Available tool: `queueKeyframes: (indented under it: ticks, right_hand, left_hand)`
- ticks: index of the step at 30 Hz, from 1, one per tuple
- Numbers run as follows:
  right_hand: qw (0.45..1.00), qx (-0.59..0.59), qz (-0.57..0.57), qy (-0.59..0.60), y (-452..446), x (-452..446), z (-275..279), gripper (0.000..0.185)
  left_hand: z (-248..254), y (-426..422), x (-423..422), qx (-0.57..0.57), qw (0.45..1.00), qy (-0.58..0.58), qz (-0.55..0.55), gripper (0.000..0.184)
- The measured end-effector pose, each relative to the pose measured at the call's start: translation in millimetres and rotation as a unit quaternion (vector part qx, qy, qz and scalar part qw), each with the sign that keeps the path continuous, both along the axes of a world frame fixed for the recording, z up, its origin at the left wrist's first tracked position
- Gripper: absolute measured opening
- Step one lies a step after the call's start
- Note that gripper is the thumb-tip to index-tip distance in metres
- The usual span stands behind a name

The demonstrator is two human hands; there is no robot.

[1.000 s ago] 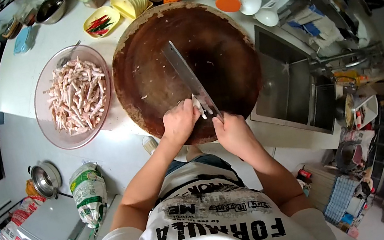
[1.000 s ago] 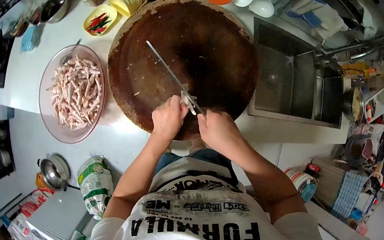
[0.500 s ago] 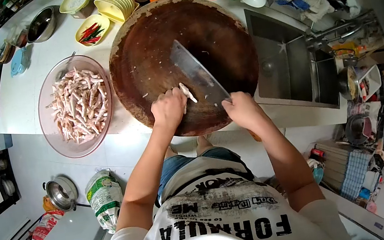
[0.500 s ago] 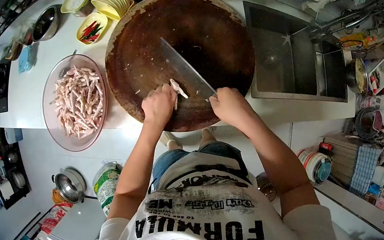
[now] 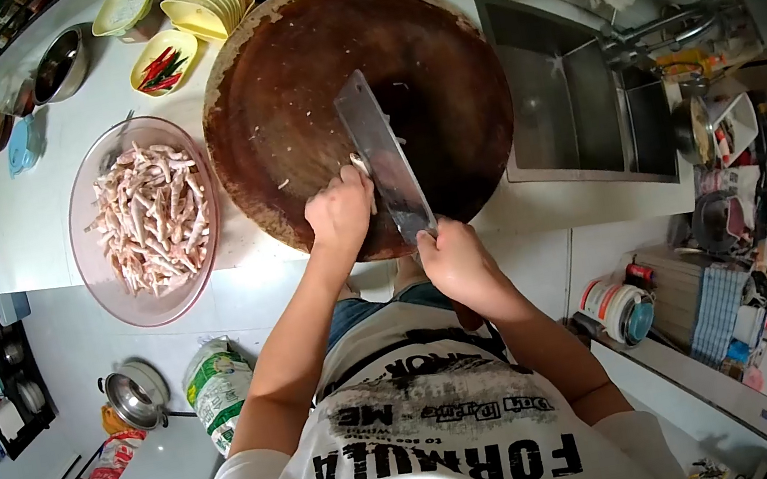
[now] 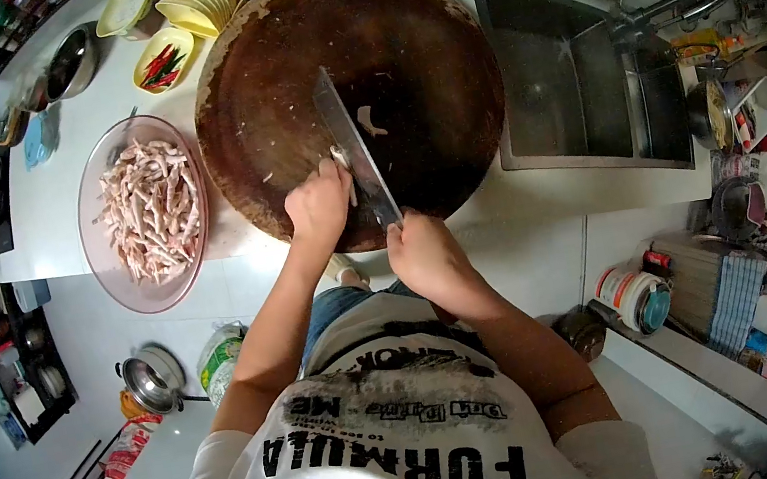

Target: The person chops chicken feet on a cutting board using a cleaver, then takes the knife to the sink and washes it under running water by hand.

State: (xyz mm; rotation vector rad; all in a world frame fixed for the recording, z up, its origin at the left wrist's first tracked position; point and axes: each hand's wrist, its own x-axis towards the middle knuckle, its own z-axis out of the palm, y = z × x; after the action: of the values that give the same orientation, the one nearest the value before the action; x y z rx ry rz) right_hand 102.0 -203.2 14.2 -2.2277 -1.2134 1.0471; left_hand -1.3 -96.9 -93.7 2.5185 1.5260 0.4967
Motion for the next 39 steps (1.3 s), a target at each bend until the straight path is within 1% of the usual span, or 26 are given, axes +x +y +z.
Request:
queueKeyframes:
  ticks: [3,6,8,10,12,17,20,21,22,24,25,26,27,28,29,31,32,34,35,37,39]
  right_hand:
    - [1.0,0.007,-0.005,-0.014,9.2,-4.1,0.7,0.025]
    - [0.999,-0.033,0.007,-0.014,22.7,-1.4,8.2,0.025]
    - [0.997,-0.051,0.042,-0.043,30.8,-0.7,3.4,0.024]
    - [0.997,-0.037,0.044,-0.059,41.6,-2.0,2.0,0.024]
    - [0.997,-0.033,0.054,-0.04,56.5,0.0,3.7,0.029]
    - [0.998,-0.043,0.017,-0.042,62.8,5.4,-1.0,0.031]
    - [0.999,0.002,0.024,-0.033,49.4,10.2,-0.9,0.031]
    - [0.999,0.028,0.019,-0.036,45.4,10.3,10.9,0.031]
    - [0.998,-0.056,0.015,-0.037,47.7,13.5,25.5,0.032]
    - [0.997,-0.063,0.032,-0.015,57.5,16.7,19.1,0.032]
    - [0.994,-0.103,0.035,-0.018,75.9,14.6,15.4,0.032]
    - [0.988,-0.148,0.037,-0.016,84.4,9.4,12.5,0.032]
    - [0.991,-0.111,0.056,-0.039,80.9,8.7,7.5,0.032]
    - [0.992,-0.111,0.053,-0.037,72.6,10.7,3.8,0.032]
    - [0.989,-0.127,0.063,-0.047,62.0,17.6,1.2,0.032]
    - [0.981,-0.172,0.07,-0.055,44.9,30.5,6.8,0.032]
    - [0.988,-0.152,0.019,-0.029,30.0,34.7,6.1,0.031]
    - [0.997,-0.051,0.0,-0.066,12.9,37.2,11.3,0.028]
    - [0.997,-0.047,-0.001,-0.066,7.4,35.9,14.9,0.028]
    - [0.999,0.019,-0.032,0.032,-6.2,29.8,22.1,0.023]
    - [0.997,0.037,-0.055,0.042,-10.1,16.8,30.8,0.021]
  left_hand:
    - [0.4,2.9,0.5,-0.014,1.0,-0.012,-0.014,0.02]
    - [0.9,5.2,-1.3,-0.044,0.999,-0.013,-0.019,0.019]
    - [-2.5,6.7,-0.5,-0.052,0.998,-0.013,-0.024,0.019]
    - [-2.1,7.4,1.8,-0.059,0.998,-0.004,-0.019,0.018]
    - [-3.2,9.0,2.5,-0.065,0.998,0.008,-0.012,0.018]
    - [-5.1,8.2,2.4,-0.037,0.999,-0.039,-0.007,0.016]
    - [2.3,1.3,7.5,-0.024,0.998,-0.056,0.0,0.016]
    - [3.4,0.8,8.7,-0.023,0.998,-0.054,-0.004,0.016]
    - [4.4,0.4,10.7,-0.01,0.998,-0.065,-0.009,0.016]
    - [4.1,0.9,16.0,0.015,0.996,-0.086,-0.016,0.016]
    - [-0.7,8.4,15.8,0.055,0.996,-0.059,-0.024,0.015]
    - [-4.6,8.0,13.7,-0.01,0.998,-0.048,-0.037,0.015]
    - [0.7,10.9,13.1,-0.042,0.999,-0.006,-0.032,0.017]
    - [6.5,10.2,11.5,-0.077,0.996,0.036,-0.028,0.019]
    - [9.9,8.8,8.0,-0.075,0.996,0.036,-0.029,0.019]
    - [15.6,10.3,-1.6,-0.128,0.988,0.077,-0.029,0.026]
    - [19.1,6.9,-4.8,-0.131,0.988,0.079,-0.03,0.026]
    - [28.4,6.4,-8.9,-0.159,0.983,0.09,-0.035,0.03]
    - [24.9,4.8,-14.3,-0.155,0.981,0.108,-0.049,0.03]
    - [35.1,3.0,-19.2,-0.172,0.98,0.089,-0.046,0.03]
    - [35.5,2.6,-22.8,-0.208,0.976,0.051,-0.045,0.03]
